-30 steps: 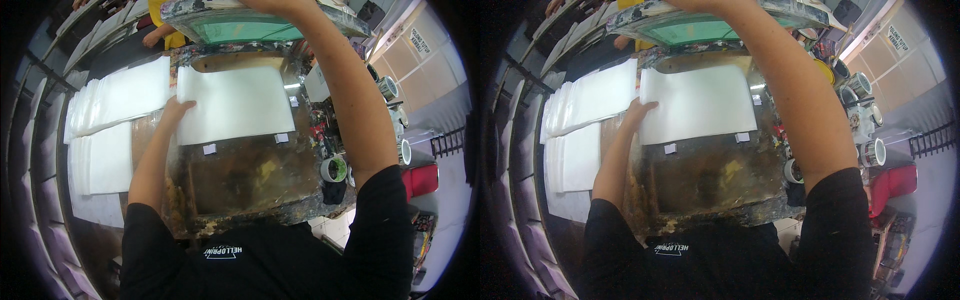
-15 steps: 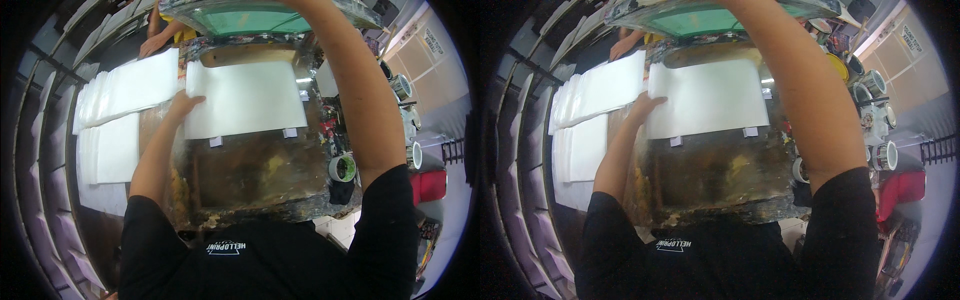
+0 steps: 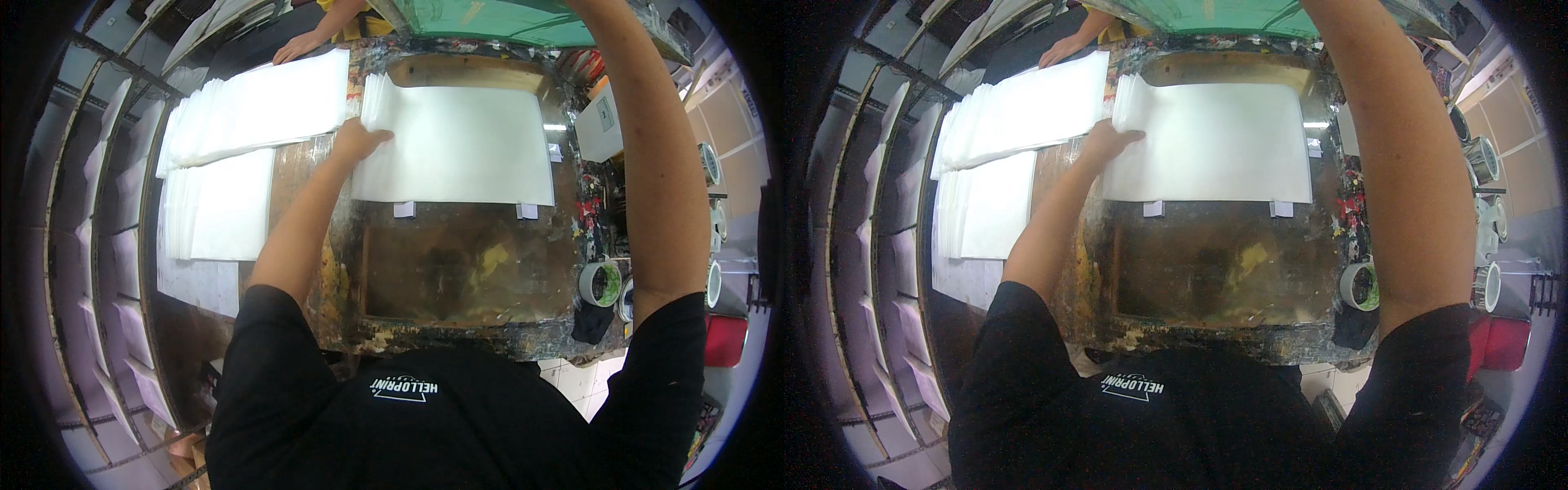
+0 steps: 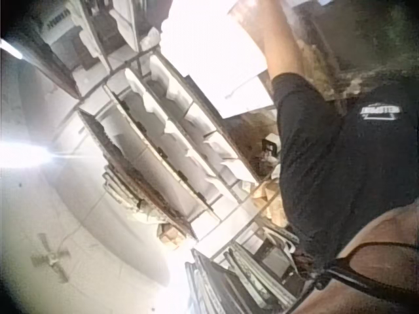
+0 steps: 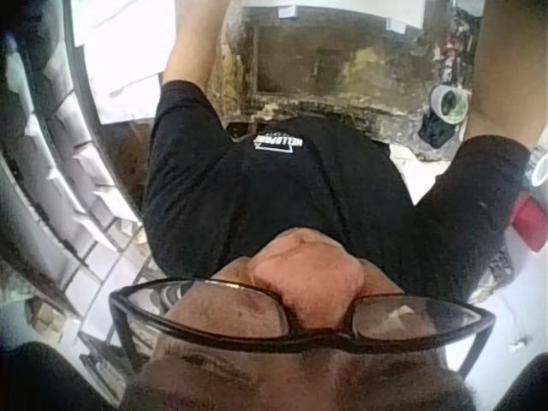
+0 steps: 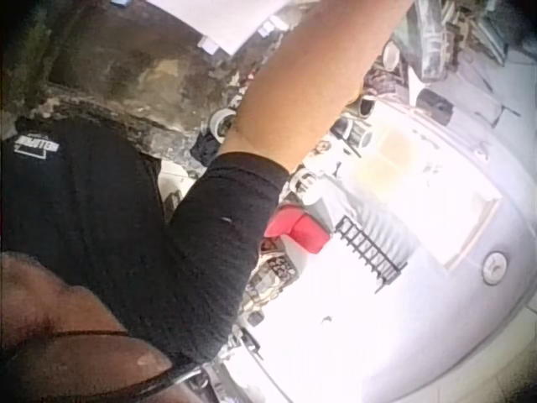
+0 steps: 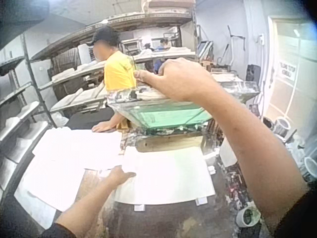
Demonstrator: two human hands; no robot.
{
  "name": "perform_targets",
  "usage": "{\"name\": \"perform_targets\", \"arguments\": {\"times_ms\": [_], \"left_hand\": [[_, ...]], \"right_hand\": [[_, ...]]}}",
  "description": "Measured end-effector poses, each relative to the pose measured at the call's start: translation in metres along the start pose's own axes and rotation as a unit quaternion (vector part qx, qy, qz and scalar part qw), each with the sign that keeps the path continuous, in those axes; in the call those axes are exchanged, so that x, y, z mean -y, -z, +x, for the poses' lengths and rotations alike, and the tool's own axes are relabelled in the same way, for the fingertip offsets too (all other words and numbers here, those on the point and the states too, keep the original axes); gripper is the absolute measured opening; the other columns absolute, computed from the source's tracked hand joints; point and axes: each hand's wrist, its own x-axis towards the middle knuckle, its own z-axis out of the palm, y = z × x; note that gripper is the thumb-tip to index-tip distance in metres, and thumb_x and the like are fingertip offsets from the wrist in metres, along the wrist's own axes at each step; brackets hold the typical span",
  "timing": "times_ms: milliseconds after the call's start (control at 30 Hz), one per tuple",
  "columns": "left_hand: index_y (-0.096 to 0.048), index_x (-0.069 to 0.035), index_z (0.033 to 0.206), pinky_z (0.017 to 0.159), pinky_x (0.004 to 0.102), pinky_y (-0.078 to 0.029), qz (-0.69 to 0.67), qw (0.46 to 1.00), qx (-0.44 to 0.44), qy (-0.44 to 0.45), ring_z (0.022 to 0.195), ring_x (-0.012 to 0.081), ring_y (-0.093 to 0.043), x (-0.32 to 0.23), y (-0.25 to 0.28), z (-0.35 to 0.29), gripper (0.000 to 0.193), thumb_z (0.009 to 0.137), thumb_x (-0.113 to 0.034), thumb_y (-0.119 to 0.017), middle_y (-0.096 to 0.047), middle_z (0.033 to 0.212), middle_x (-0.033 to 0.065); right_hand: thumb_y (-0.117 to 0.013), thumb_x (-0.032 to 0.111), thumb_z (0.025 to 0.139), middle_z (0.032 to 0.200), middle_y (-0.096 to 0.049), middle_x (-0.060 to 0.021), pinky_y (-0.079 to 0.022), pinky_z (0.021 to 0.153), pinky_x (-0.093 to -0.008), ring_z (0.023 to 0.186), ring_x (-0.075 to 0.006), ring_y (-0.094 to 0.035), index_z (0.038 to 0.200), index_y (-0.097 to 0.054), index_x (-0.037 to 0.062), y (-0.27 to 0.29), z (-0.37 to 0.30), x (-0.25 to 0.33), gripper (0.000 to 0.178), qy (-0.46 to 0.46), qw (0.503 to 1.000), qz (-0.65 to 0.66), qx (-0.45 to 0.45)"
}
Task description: The person performs screen printing by placing white sheets under a screen frame, applying ink with a squeegee, and lifting the frame to reveal printed sheets. The process is repeated multiple times with consistent alignment and pressure.
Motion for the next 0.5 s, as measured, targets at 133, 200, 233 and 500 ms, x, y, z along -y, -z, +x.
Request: {"name": "perform_targets", "arguments": {"times_ms": [133,200,233,500], "left_hand": [[-0.06,0.008,0.136,0.106,0.0505,-0.049,0.069,0.995,-0.064,0.015,0.125,0.0424,-0.063,-0.035,0.0,-0.017,0.096,0.075,-0.062,-0.084,-0.062,0.136,0.0332],[-0.055,-0.001,0.146,0.115,0.0585,-0.038,0.212,0.951,-0.214,-0.069,0.139,0.0431,-0.051,-0.057,-0.002,-0.047,0.097,0.079,-0.067,-0.079,-0.051,0.149,0.0316],[-0.052,-0.005,0.151,0.119,0.0625,-0.032,0.274,0.911,-0.288,-0.111,0.146,0.0434,-0.045,-0.067,-0.006,-0.054,0.098,0.082,-0.069,-0.076,-0.045,0.156,0.0308],[-0.051,-0.024,0.155,0.124,0.0625,-0.024,0.261,0.882,0.012,-0.393,0.153,0.0427,-0.034,-0.098,-0.089,-0.06,0.066,0.102,-0.064,-0.049,-0.037,0.167,0.0119]], "right_hand": [[-0.037,0.079,0.098,0.095,-0.076,-0.0272,-0.058,0.086,-0.0496,0.094,-0.0405,-0.074,0.091,-0.079,-0.004,0.0,-0.002,-0.006,0.094,-0.001,1.0,-0.006,-0.002],[-0.037,0.078,0.099,0.096,-0.076,-0.0277,-0.058,0.086,-0.0494,0.094,-0.0405,-0.075,0.093,-0.079,-0.0049,-0.003,-0.002,-0.008,0.093,0.017,1.0,0.005,-0.008],[-0.037,0.077,0.099,0.097,-0.076,-0.0279,-0.059,0.086,-0.0494,0.095,-0.0405,-0.075,0.094,-0.079,-0.0054,-0.002,-0.001,-0.009,0.093,0.026,1.0,0.005,-0.012],[-0.038,0.074,0.099,0.096,-0.076,-0.0282,-0.059,0.087,-0.0492,0.095,-0.0416,-0.074,0.093,-0.078,-0.0065,0.006,0.002,-0.007,0.09,0.02,1.0,0.001,0.013]]}}
